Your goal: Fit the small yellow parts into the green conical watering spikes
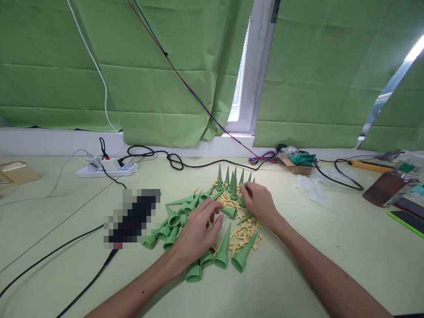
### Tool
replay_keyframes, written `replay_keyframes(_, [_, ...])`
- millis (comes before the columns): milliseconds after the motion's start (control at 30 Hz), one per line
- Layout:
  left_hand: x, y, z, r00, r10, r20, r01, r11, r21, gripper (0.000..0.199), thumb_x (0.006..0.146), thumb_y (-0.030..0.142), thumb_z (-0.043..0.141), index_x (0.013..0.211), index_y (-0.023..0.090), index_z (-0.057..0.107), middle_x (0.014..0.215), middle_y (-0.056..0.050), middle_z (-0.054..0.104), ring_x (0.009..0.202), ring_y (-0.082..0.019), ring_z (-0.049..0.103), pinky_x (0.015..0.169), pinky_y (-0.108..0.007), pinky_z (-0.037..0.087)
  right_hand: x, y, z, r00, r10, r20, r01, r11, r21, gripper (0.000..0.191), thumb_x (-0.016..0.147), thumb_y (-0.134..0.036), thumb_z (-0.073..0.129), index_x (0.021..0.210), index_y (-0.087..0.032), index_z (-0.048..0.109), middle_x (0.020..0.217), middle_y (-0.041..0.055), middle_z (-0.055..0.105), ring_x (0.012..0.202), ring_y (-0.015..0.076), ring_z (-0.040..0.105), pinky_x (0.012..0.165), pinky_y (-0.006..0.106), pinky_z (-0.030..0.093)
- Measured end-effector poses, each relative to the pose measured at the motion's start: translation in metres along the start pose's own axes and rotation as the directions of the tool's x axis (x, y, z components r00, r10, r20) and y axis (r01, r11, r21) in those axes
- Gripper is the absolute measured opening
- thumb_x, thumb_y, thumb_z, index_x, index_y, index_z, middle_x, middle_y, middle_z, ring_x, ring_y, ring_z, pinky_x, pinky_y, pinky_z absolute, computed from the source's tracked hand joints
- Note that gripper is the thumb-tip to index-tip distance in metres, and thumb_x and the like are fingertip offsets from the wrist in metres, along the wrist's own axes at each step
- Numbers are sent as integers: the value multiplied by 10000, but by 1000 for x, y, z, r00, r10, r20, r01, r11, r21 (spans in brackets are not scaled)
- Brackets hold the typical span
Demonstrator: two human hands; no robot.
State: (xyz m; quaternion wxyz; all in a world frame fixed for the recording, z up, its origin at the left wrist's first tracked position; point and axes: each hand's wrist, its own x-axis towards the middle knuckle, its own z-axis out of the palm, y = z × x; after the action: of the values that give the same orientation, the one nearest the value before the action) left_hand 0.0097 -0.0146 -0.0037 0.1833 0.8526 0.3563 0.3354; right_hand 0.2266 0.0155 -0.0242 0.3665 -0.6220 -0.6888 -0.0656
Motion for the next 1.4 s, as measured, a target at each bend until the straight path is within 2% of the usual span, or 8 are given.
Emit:
replay_keyframes(433, [-1, 0, 1, 1000, -6, 6, 6, 1000, -2, 159, 940, 199, 441, 1047, 210, 558, 921, -30, 577, 700, -144, 530, 604, -256, 450, -1, -3, -3, 999, 30, -45, -30, 999, 19, 297, 947, -376, 466, 708, -201, 485, 604, -15, 522, 528, 129, 445, 521, 247, 265])
replay_keyframes(600, [-1, 1, 0, 1000, -6, 4, 6, 1000, -3, 159, 941, 198, 444, 1048, 208, 561, 924, -32, 582, 708, -146, 541, 608, -258, 458, -1, -7, -6, 981, 63, -182, -44, 993, 110, 208, 943, -365, 473, 983, -176, 548, 714, -1, 564, 573, 131, 493, 539, 246, 323])
replay_keyframes(733, [-1, 1, 0, 1000, 0, -5, 0, 1000, -4, 173, 943, 203, 440, 1067, 207, 561, 917, -36, 588, 710, -151, 548, 611, -263, 461, -3, -15, -8, 961, -3, -276, 50, 986, 161, 162, 949, -303, 458, 912, -174, 549, 723, 13, 554, 586, 131, 480, 557, 253, 354])
replay_keyframes(800, [-1, 0, 0, 1000, 9, -23, -9, 1000, 2, 170, 943, 205, 443, 1064, 205, 563, 915, -36, 593, 710, -151, 549, 618, -265, 464, -6, -20, -8, 967, -77, -243, 127, 972, 198, 166, 954, -268, 447, 853, -181, 545, 713, 15, 553, 597, 131, 486, 572, 254, 367])
replay_keyframes(967, [0, -3, 0, 990, 3, -144, 0, 1000, 17, 158, 936, 226, 479, 1063, 206, 571, 886, -28, 612, 695, -141, 558, 598, -249, 460, -17, -35, -3, 959, -284, 0, 273, 923, 272, 168, 952, -216, 453, 826, -186, 561, 754, 27, 585, 624, 134, 513, 580, 251, 378])
replay_keyframes(1200, [2, 1, -4, 966, -92, -241, 81, 995, -55, 126, 938, 297, 502, 975, 202, 575, 682, 27, 549, 567, -107, 478, 515, -212, 393, -24, -41, 2, 929, -328, 171, 299, 938, 176, 82, 926, -242, 532, 938, -195, 598, 855, 29, 593, 675, 147, 554, 552, 250, 342])
replay_keyframes(1300, [2, 2, -6, 991, -21, -131, 15, 999, -47, 123, 935, 278, 500, 919, 200, 593, 587, 55, 488, 507, -90, 427, 505, -207, 363, -24, -39, 4, 943, -270, 193, 253, 961, 109, 78, 902, -205, 562, 971, -199, 597, 921, 40, 587, 707, 153, 561, 549, 244, 338])
replay_keyframes(1400, [-3, 4, -7, 989, 93, 111, -90, 996, -27, 172, 927, 268, 501, 814, 188, 603, 532, 65, 459, 485, -80, 414, 516, -213, 346, -23, -37, 5, 959, -191, 207, 187, 982, 42, 73, 884, -194, 584, 956, -194, 600, 939, 45, 581, 701, 157, 556, 535, 244, 326])
